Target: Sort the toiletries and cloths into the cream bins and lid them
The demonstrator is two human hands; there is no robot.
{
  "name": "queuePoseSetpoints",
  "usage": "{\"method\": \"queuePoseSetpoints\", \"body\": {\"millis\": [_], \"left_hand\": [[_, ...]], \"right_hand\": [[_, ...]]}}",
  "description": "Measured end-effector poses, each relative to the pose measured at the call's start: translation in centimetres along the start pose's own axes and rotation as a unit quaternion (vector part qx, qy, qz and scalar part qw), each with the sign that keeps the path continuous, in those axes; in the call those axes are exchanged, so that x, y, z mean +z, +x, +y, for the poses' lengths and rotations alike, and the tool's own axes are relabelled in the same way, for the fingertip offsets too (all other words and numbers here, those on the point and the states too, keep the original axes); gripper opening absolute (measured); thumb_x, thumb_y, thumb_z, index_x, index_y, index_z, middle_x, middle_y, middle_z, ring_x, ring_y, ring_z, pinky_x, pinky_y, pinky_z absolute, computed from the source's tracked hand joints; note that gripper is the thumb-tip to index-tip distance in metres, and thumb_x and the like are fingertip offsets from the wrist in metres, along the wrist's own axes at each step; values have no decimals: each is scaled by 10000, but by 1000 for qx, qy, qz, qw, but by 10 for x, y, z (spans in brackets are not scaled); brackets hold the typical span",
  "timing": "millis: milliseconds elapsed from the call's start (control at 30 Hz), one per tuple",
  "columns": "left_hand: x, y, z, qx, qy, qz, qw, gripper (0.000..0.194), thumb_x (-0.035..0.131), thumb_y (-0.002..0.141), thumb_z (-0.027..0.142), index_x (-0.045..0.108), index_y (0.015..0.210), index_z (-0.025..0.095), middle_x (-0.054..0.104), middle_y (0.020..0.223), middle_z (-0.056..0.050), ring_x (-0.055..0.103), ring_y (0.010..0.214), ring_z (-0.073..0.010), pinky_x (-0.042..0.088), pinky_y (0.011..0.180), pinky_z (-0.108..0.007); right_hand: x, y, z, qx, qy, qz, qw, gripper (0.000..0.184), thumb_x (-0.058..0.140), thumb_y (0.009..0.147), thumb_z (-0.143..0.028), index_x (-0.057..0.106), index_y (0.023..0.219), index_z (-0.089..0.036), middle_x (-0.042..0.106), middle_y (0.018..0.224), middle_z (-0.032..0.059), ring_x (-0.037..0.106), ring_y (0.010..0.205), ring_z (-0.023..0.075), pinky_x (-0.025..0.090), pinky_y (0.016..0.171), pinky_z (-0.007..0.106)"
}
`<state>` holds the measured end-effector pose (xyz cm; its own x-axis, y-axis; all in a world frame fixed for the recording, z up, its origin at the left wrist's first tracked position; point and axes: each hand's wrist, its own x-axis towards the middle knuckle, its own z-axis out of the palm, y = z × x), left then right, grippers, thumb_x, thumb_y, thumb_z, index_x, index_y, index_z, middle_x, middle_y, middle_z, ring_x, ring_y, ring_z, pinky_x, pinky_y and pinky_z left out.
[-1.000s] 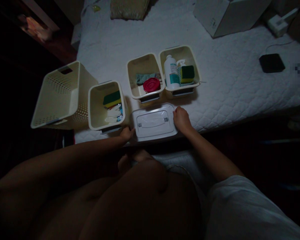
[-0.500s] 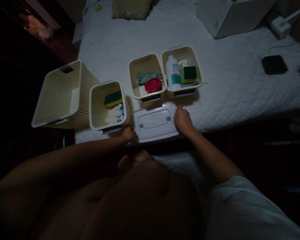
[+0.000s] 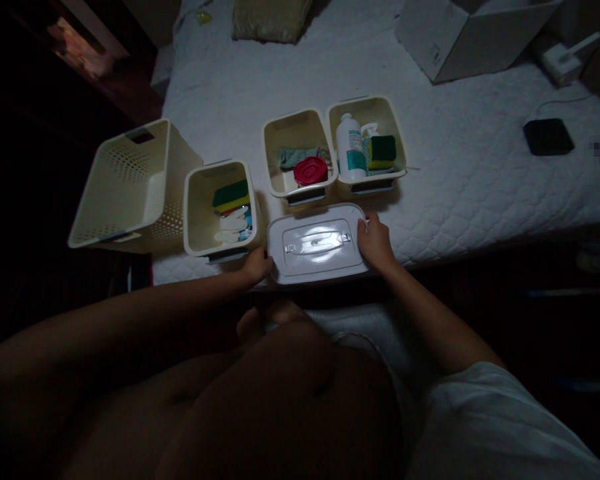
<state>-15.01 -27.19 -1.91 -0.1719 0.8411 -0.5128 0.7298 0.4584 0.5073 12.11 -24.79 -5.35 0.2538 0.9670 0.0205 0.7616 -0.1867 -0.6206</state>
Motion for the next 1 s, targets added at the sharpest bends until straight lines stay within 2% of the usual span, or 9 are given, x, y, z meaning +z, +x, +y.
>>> {"method": "queuePoseSetpoints", "body": {"millis": [133,233,400,500,600,733,867,1000], "left_hand": [[-4,-11,4,31,-30,-40,998,238,495,795,119,615,997,88,660,984,-141,621,894,-215,484,740,-273],[-9,-16,6,32,-41,-46,998,251,477,811,138,603,1021,82,660,950,-135,620,880,-213,486,739,-281],[-26,-25,4,82,-67,-24,994,191,443,815,168,607,899,114,647,806,-84,604,780,-186,474,694,-274],[-42,-30,3,122,-67,12,990,162,423,793,149,582,816,126,621,761,-57,568,717,-157,446,670,-262],[-63,-28,4,139,-86,78,983,131,432,781,176,553,748,140,587,707,-30,530,690,-138,419,656,-246],[-103,-9,11,161,-130,176,962,142,419,769,190,542,721,139,559,694,-21,500,673,-128,393,633,-232],[-152,16,13,162,-122,253,946,161,410,761,185,561,759,130,582,747,-29,520,723,-136,393,658,-231],[-191,38,-1,137,-102,284,943,177,430,744,195,581,807,128,616,805,-46,544,746,-143,400,659,-228]], "right_hand": [[-13,-6,3,11,-8,6,1000,351,412,829,-381,567,1018,-127,627,794,117,567,726,237,420,676,335],[-26,-13,-1,16,-8,22,1000,341,431,814,-378,576,999,-132,618,774,100,560,700,219,421,663,326],[-49,-23,-20,-1,6,74,997,326,465,792,-382,577,996,-153,623,810,97,566,707,216,434,666,339],[-60,-24,-39,-18,30,114,993,348,468,795,-399,571,1022,-157,626,850,105,576,733,227,445,672,360],[-66,-15,-66,-39,61,140,988,348,471,796,-399,568,1026,-157,628,873,115,583,751,239,453,681,382],[-62,13,-115,-72,94,156,981,327,468,795,-369,557,1020,-150,631,876,120,582,747,230,458,694,384],[-44,46,-168,-114,105,147,977,326,466,783,-313,523,1059,-149,625,936,124,583,822,227,446,754,371],[-14,73,-210,-156,145,106,971,361,455,770,-290,489,1103,-155,623,998,133,584,856,233,451,750,360]]}}
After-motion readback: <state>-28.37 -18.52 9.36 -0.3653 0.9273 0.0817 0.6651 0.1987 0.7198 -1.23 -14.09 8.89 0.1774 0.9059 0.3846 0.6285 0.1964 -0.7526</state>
